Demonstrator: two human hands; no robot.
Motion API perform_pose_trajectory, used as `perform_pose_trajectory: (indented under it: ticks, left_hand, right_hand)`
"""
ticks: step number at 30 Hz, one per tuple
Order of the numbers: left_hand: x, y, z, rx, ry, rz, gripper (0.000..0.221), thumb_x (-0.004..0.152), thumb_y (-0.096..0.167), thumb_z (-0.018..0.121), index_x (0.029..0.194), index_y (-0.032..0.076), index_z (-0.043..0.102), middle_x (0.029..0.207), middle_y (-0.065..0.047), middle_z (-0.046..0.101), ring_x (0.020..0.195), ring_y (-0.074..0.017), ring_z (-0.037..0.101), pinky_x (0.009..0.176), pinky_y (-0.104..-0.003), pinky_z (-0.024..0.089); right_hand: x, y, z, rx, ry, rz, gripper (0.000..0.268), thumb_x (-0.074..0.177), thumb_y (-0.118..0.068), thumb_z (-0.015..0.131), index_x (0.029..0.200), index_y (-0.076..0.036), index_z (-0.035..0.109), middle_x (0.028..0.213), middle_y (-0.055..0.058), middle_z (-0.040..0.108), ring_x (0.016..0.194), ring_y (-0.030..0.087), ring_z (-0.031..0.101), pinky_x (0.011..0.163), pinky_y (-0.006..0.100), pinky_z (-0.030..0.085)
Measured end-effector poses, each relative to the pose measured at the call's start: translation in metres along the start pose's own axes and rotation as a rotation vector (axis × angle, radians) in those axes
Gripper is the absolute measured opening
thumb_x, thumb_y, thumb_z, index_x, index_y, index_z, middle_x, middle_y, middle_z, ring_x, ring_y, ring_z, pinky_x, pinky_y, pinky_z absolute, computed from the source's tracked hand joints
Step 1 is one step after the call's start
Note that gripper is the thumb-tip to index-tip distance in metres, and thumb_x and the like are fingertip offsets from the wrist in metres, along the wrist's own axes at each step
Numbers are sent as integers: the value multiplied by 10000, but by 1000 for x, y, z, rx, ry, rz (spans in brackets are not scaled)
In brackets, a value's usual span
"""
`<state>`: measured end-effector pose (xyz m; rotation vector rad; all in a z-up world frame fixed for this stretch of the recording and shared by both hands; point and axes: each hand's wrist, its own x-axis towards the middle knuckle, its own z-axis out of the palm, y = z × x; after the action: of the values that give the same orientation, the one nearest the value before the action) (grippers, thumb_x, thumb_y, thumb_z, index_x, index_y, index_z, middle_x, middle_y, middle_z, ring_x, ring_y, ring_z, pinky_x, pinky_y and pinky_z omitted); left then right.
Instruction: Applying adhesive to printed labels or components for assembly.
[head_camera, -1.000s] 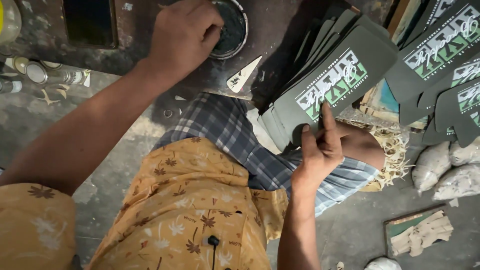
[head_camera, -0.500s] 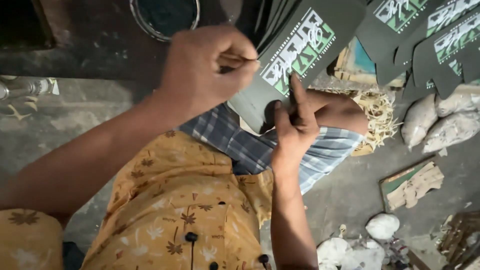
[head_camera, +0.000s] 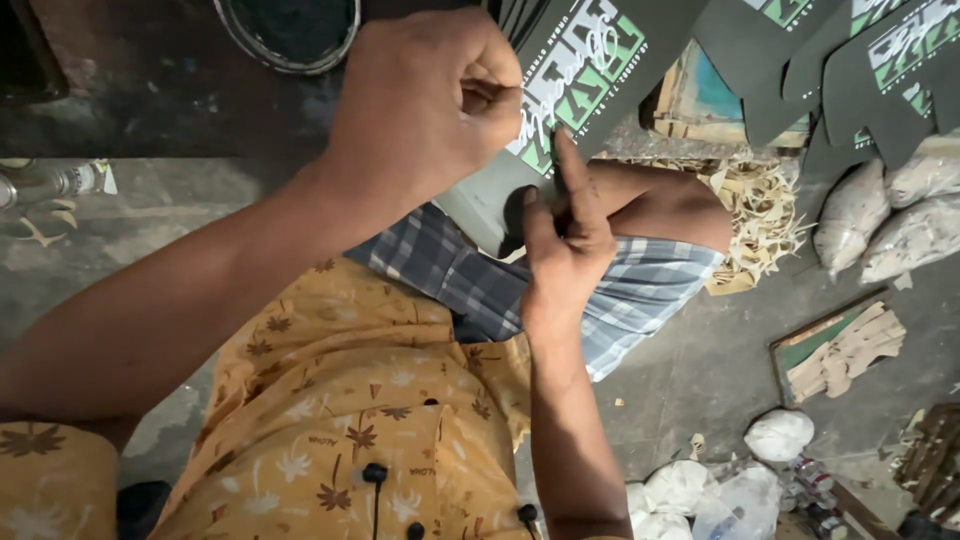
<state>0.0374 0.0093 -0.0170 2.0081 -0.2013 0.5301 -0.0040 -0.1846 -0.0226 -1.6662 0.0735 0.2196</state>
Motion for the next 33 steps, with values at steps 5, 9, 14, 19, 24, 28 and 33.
perform_pose_trajectory:
  ticks: [5, 9, 14, 19, 24, 28, 33]
  left_hand:
    - [-3, -4, 1, 13, -32, 45, 201, 977, -35, 779, 884, 19, 609, 848, -61, 673, 762, -152, 710, 664, -278, 538]
    - [-2, -3, 0, 55, -25, 72, 209, 970, -31, 773, 875, 26, 595, 829, -59, 656, 742, -155, 687, 646, -286, 516]
    - [-3, -7, 1, 82, -43, 93, 220, 985, -32, 779, 879, 31, 596, 803, -50, 636, 703, -146, 654, 627, -287, 493]
    - [-4, -8, 1, 84, -46, 96, 230, 987, -33, 782, 872, 35, 595, 802, -50, 632, 706, -144, 656, 628, -278, 503]
    - [-2, -4, 1, 44, -24, 67, 210, 973, -35, 779, 884, 28, 601, 850, -59, 664, 757, -140, 692, 664, -276, 539]
    - [-4, -7, -1, -27, -24, 26, 185, 990, -31, 778, 911, 24, 620, 867, -49, 685, 787, -126, 718, 685, -266, 558]
    - [-3, -7, -2, 18, -18, 22, 142, 971, -24, 773, 903, 19, 656, 858, -49, 699, 771, -127, 719, 680, -265, 559]
  right_hand:
    - [2, -10, 5, 24, 5, 50, 544, 980, 104, 571, 1509, -22, 557, 817, -81, 509, 696, 25, 420, 653, 173, 380]
    - [1, -9, 4, 86, -1, 74, 548, 974, 98, 558, 1505, -39, 553, 802, -93, 498, 681, 19, 411, 641, 170, 385]
    - [1, -6, 3, -11, 14, 47, 560, 976, 101, 596, 1516, -43, 562, 839, -106, 463, 711, 10, 369, 664, 158, 327]
    - [1, -7, 4, -25, 19, 39, 557, 976, 100, 603, 1513, -46, 569, 835, -109, 442, 710, 9, 362, 662, 159, 327]
    - [2, -7, 4, -8, 20, 49, 552, 977, 105, 600, 1508, -42, 568, 831, -104, 449, 699, 9, 370, 649, 164, 348]
    - [1, -5, 2, -4, 13, 46, 548, 979, 102, 589, 1505, -50, 567, 820, -99, 462, 694, 11, 391, 641, 170, 374]
    - [2, -7, 2, -127, 7, 19, 561, 986, 88, 619, 1519, -81, 571, 836, -110, 445, 716, 14, 369, 656, 160, 331]
